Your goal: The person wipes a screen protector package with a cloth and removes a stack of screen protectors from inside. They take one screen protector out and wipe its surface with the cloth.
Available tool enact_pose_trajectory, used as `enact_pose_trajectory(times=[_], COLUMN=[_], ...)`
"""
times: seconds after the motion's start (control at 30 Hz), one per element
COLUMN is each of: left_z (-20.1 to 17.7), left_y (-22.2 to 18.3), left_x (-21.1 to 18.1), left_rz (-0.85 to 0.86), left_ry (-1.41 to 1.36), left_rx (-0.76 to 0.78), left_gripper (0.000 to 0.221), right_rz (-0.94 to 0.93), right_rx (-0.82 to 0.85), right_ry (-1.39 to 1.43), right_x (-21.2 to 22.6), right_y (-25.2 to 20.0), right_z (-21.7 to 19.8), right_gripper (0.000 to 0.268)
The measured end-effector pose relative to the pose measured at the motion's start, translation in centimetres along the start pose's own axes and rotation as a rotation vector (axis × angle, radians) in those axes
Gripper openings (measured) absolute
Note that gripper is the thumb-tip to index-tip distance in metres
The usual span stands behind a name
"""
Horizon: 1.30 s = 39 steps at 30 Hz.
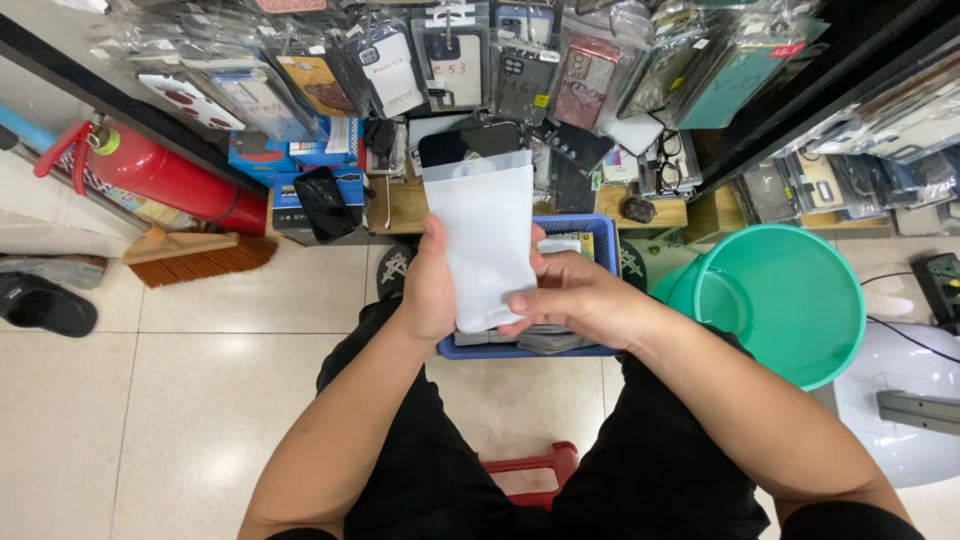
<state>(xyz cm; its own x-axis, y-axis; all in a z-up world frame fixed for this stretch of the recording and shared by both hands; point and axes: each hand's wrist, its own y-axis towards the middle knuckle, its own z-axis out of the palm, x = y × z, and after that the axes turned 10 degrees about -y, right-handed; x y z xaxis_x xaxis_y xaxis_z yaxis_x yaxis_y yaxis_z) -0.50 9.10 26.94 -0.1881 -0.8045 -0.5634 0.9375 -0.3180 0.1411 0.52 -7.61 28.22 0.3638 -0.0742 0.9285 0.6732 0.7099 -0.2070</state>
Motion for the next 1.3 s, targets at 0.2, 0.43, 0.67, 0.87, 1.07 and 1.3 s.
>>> enact_pose_trajectory(times=[0.2, 0.43, 0.67, 0.87, 1.07, 1.3], left_z=[0.9, 1.5, 1.4, 1.8, 1.8, 3.2], left_y=[-0.7, -1.7, -1.9, -2.1, -3.0, -3.3], left_x=[0.3, 5.2, 6.1, 6.4, 6.5, 5.1], left_rz=[0.123, -0.266, -0.433, -0.472, -0.509, -0.693], left_ry=[0.014, -0.296, -0.48, -0.462, -0.437, -0.448], left_rx=[-0.236, -0.049, 0.117, 0.18, 0.172, 0.123], left_gripper=[0.068, 0.072, 0.078, 0.085, 0.084, 0.084], right_rz=[-0.215, -0.352, -0.423, -0.36, -0.364, -0.322], right_rx=[-0.205, 0.096, 0.034, 0.036, 0.009, -0.375], right_ry=[-0.074, 0.264, 0.356, 0.406, 0.451, 0.63], right_x=[1.0, 1.9, 0.8, 0.8, -0.3, 3.3], right_y=[1.1, 1.7, 1.0, 0.9, 1.1, 1.9], right_z=[-4.9, -3.9, -3.9, -4.0, -4.2, -6.2], right_gripper=[0.04, 0.102, 0.084, 0.098, 0.094, 0.051])
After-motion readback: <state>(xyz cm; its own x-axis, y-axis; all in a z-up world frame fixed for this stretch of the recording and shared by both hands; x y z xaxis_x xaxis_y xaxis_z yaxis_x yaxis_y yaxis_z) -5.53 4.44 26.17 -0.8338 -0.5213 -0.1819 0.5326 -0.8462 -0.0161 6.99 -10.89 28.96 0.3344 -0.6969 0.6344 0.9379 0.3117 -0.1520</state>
